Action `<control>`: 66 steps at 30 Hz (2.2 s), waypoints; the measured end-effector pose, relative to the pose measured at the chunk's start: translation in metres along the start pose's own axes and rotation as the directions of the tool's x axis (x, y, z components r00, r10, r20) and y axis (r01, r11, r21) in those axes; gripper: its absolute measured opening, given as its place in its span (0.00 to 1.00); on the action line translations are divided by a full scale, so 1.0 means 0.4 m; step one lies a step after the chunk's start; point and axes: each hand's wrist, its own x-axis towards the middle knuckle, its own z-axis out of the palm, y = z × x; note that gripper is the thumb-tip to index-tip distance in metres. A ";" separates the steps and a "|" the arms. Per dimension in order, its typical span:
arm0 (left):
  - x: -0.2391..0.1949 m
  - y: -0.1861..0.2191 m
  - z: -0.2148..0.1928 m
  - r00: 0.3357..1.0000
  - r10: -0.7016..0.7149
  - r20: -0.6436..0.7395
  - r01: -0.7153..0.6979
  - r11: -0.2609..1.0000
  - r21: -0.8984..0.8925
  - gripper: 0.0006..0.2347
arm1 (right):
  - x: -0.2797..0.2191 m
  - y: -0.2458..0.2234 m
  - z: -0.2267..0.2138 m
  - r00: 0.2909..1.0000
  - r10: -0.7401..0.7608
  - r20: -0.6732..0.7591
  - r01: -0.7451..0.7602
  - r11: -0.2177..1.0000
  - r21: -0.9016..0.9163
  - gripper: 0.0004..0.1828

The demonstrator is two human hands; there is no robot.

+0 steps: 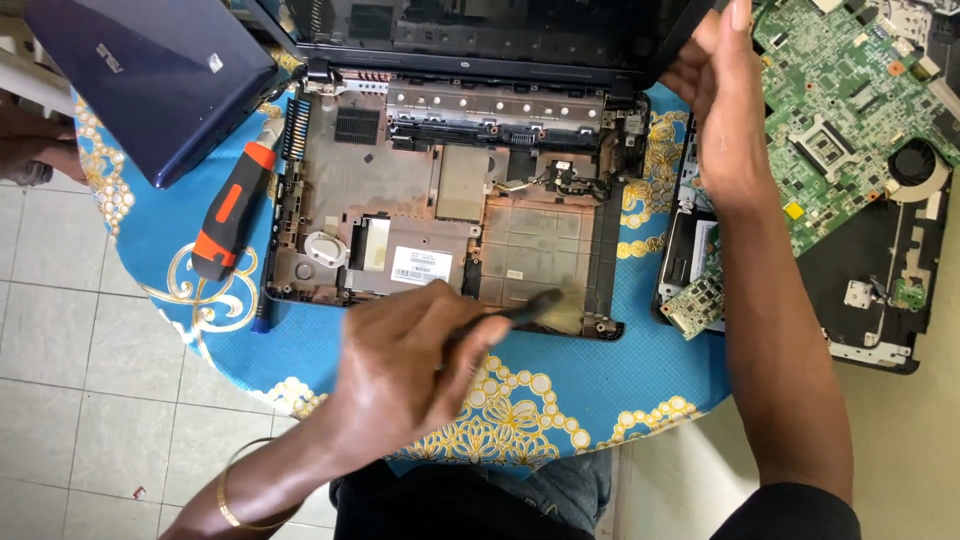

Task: The person cleans the inside of a disassembled laptop chassis with a brush, then installs a motherboard into the chassis and connects a cable.

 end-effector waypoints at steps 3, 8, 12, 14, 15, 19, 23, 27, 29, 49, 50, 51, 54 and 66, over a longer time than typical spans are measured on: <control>0.011 0.002 -0.090 0.999 -0.022 -0.030 0.026 0.990 0.137 0.13 | 0.006 0.016 -0.008 0.999 0.040 0.004 -0.040 0.999 0.018 0.55; 0.010 0.036 -0.123 0.980 -0.165 -0.112 0.183 0.967 0.178 0.12 | 0.003 0.026 -0.010 0.998 0.059 -0.030 -0.058 0.998 0.040 0.55; -0.027 -0.018 -0.049 0.994 -0.093 -0.055 0.096 0.993 0.069 0.12 | 0.007 -0.002 0.003 0.996 0.089 -0.031 -0.089 0.996 0.022 0.60; -0.009 0.003 -0.110 0.986 -0.131 -0.103 0.148 0.971 0.185 0.13 | 0.012 0.008 -0.001 0.994 0.099 -0.043 -0.099 0.995 0.018 0.61; -0.002 0.014 -0.142 0.975 -0.165 -0.147 0.203 0.934 0.296 0.15 | 0.010 0.014 0.000 0.992 0.114 -0.060 -0.114 0.993 0.018 0.62; -0.009 0.030 -0.170 0.957 -0.169 -0.235 0.253 0.882 0.396 0.16 | 0.003 0.024 -0.008 0.995 0.099 -0.030 -0.099 0.995 0.022 0.63; -0.003 0.063 -0.131 0.999 -0.003 -0.036 0.009 0.983 0.182 0.14 | 0.007 0.045 -0.014 0.979 0.177 -0.099 -0.175 0.984 0.032 0.58; -0.018 0.086 -0.098 1.000 0.010 -0.027 -0.013 0.995 -0.098 0.09 | 0.009 0.013 0.001 0.976 0.183 -0.118 -0.187 0.982 -0.027 0.59; -0.023 0.065 -0.091 1.000 -0.012 -0.020 0.010 0.993 -0.115 0.10 | 0.006 0.021 -0.005 0.985 0.144 -0.093 -0.147 0.989 -0.032 0.58; -0.111 0.010 -0.221 0.985 0.169 0.046 -0.175 0.943 0.282 0.14 | -0.006 0.050 -0.027 0.997 0.078 0.011 -0.077 0.995 -0.061 0.65; -0.113 0.018 -0.220 0.989 0.144 -0.010 -0.142 0.981 0.134 0.12 | -0.010 0.062 -0.033 0.991 0.128 -0.034 -0.130 0.988 -0.079 0.65; -0.111 0.024 -0.221 0.992 0.115 -0.060 -0.116 0.993 -0.017 0.13 | -0.012 0.074 -0.039 0.981 0.174 -0.082 -0.182 0.979 -0.093 0.64; -0.131 -0.016 -0.214 0.999 0.041 -0.031 -0.040 0.999 0.018 0.10 | -0.005 0.059 -0.031 0.998 0.054 0.033 -0.052 0.996 -0.073 0.62; -0.211 -0.074 -0.378 0.994 -0.036 -0.102 0.084 0.846 0.526 0.14 | -0.008 0.104 -0.060 0.995 0.096 -0.001 -0.096 0.992 -0.076 0.56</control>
